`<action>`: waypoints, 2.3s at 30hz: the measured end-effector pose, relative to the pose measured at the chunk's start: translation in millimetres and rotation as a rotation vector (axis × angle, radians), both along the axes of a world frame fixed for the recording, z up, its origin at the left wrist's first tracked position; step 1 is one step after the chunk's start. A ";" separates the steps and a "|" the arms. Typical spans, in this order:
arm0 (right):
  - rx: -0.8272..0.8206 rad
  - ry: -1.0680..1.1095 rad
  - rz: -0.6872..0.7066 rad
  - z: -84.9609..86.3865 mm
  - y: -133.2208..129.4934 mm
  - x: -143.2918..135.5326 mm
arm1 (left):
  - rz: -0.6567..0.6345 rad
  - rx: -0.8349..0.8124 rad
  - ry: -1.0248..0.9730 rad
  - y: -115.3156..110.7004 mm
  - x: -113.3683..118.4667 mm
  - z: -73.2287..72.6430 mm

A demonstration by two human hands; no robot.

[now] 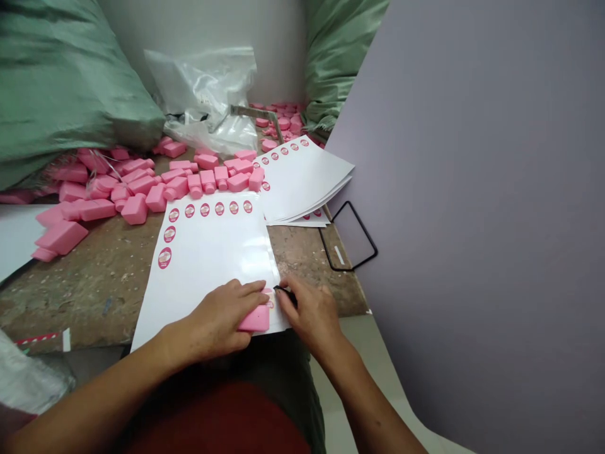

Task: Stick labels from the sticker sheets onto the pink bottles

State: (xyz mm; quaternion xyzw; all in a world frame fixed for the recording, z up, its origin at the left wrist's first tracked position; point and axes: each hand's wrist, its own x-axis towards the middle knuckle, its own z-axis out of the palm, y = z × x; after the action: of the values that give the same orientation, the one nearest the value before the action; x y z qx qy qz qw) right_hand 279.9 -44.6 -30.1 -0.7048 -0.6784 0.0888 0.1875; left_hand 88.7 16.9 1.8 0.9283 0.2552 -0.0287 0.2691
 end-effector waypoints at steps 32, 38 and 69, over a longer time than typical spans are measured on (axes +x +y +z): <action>0.007 -0.016 -0.016 -2.4 2.5 -1.3 | -0.059 0.016 0.082 5.4 3.0 3.0; 0.031 -0.018 0.000 -3.2 2.9 -2.4 | -0.059 -0.002 0.055 5.6 3.1 1.4; -0.039 0.044 0.056 0.1 3.0 4.1 | -0.026 0.019 0.063 1.3 1.0 2.1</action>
State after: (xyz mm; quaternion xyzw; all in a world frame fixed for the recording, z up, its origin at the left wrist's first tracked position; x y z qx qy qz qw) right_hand 284.0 -41.6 -30.0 -0.6870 -0.6917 0.1227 0.1860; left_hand 89.8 18.2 3.8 0.9326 0.2519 -0.0590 0.2515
